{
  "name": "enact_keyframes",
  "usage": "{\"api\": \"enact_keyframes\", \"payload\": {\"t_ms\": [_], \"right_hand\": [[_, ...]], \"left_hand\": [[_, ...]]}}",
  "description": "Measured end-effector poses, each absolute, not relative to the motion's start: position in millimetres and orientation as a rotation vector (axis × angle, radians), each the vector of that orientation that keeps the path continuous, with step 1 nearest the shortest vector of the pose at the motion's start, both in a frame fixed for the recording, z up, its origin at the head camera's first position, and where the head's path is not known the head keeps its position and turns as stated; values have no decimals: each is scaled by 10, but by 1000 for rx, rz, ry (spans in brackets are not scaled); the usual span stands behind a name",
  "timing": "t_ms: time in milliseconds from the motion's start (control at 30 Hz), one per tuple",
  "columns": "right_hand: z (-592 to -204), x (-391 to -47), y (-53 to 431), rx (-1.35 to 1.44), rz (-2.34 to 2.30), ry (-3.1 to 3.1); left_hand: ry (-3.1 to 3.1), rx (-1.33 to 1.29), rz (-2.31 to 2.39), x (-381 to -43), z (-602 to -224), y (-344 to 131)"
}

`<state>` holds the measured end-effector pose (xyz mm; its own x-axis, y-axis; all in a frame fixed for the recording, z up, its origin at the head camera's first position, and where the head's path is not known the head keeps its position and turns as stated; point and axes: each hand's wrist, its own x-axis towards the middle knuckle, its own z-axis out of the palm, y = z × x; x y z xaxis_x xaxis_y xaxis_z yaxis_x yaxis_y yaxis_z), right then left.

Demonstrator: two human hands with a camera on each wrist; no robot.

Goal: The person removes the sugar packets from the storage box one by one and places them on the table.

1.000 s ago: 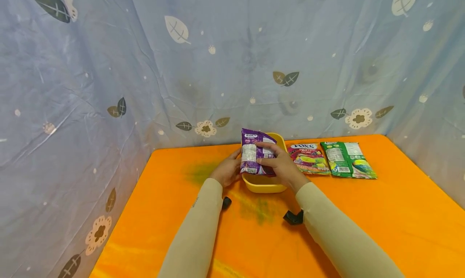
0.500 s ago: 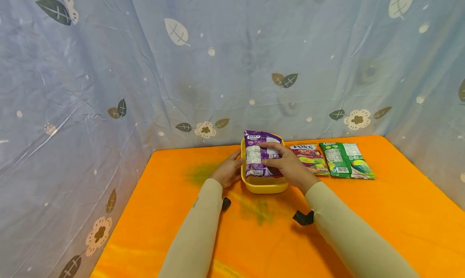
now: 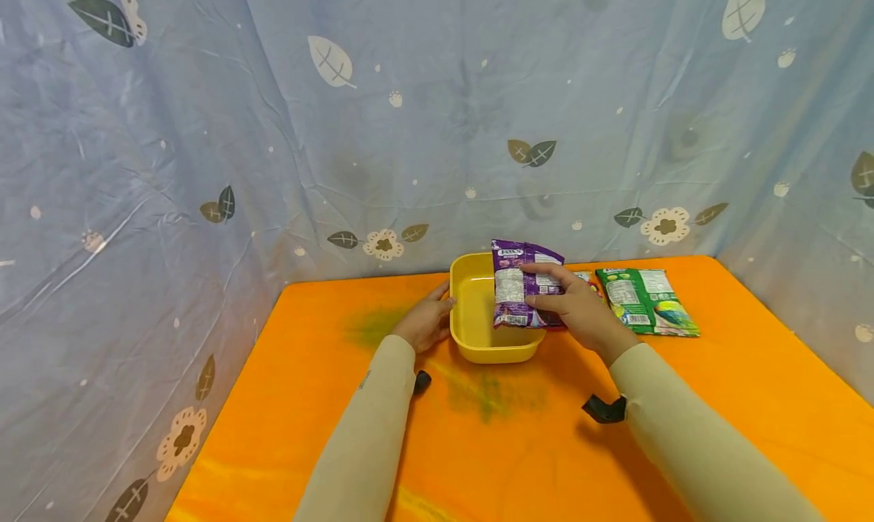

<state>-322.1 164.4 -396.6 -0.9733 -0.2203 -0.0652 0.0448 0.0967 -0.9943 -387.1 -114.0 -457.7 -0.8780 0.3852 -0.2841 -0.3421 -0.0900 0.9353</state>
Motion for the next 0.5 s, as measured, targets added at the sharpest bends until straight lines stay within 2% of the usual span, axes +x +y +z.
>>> {"api": "enact_keyframes", "payload": {"t_ms": [500], "right_hand": [[-3985, -3010, 2259, -104, -1857, 2333]], "left_hand": [[1669, 101, 2015, -3848, -4553, -1164]]}}
